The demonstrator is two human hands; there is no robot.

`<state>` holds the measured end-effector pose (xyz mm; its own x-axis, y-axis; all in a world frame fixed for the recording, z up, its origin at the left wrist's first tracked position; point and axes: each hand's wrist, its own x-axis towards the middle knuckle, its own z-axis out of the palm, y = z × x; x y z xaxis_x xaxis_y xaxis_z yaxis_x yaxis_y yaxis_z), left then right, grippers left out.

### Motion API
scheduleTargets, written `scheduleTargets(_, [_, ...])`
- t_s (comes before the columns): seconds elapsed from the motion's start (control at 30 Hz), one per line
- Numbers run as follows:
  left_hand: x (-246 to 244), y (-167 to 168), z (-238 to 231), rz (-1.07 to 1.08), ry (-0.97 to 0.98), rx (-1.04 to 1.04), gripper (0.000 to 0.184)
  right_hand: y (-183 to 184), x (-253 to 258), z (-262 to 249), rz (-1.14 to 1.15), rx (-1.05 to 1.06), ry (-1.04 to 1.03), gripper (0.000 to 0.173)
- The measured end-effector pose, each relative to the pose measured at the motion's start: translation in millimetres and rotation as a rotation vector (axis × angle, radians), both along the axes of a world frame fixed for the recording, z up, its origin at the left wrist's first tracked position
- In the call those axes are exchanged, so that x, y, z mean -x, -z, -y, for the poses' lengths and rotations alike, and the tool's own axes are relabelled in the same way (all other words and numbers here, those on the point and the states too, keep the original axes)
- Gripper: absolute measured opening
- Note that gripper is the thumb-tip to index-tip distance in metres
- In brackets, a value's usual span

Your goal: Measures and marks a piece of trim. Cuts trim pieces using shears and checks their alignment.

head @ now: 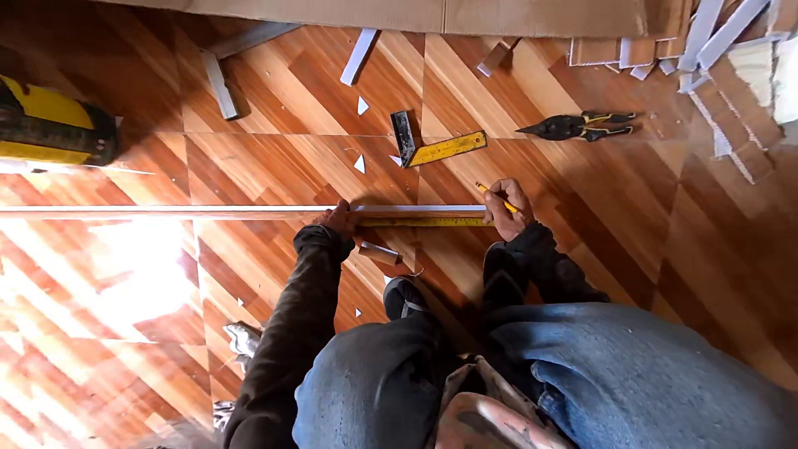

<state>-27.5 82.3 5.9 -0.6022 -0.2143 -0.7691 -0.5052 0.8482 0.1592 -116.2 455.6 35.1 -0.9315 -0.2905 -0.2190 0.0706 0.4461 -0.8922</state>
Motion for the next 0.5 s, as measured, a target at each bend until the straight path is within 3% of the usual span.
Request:
scheduleTargets(0.1, [4,-2,0,0.036,0.007,0.008,0.052,0,0,-7,-0.115,-0.141,-0.212,0.032])
scheduleTargets(0.2, [6,-3,-2,0.034,0.008,0.009,0.051,-5,-3,-14,-0.059,-0.209,-0.402,0.066])
scheduleTargets(0.27, [8,-5,-3,0.036,0.004,-0.001,0.052,-10,-5,-23,0.01,-0.196,-0.455,0.078])
scheduleTargets(0.3, [8,-5,-4,0.037,0.007,-0.002,0.052,-10,-7,-29,0.043,-0.167,-0.457,0.078])
scheduleTargets(0.37, [7,-6,-5,0.037,0.008,0.001,0.051,-6,-12,-44,-0.018,-0.118,-0.404,0.058])
scheduleTargets(0.43, [5,-5,-4,0.029,0.002,0.01,0.051,5,-21,-55,-0.116,-0.133,-0.265,0.033])
scheduleTargets(0.5, [5,-1,-5,0.022,-0.008,0.012,0.051,9,-31,-65,-0.08,-0.143,-0.094,0.025])
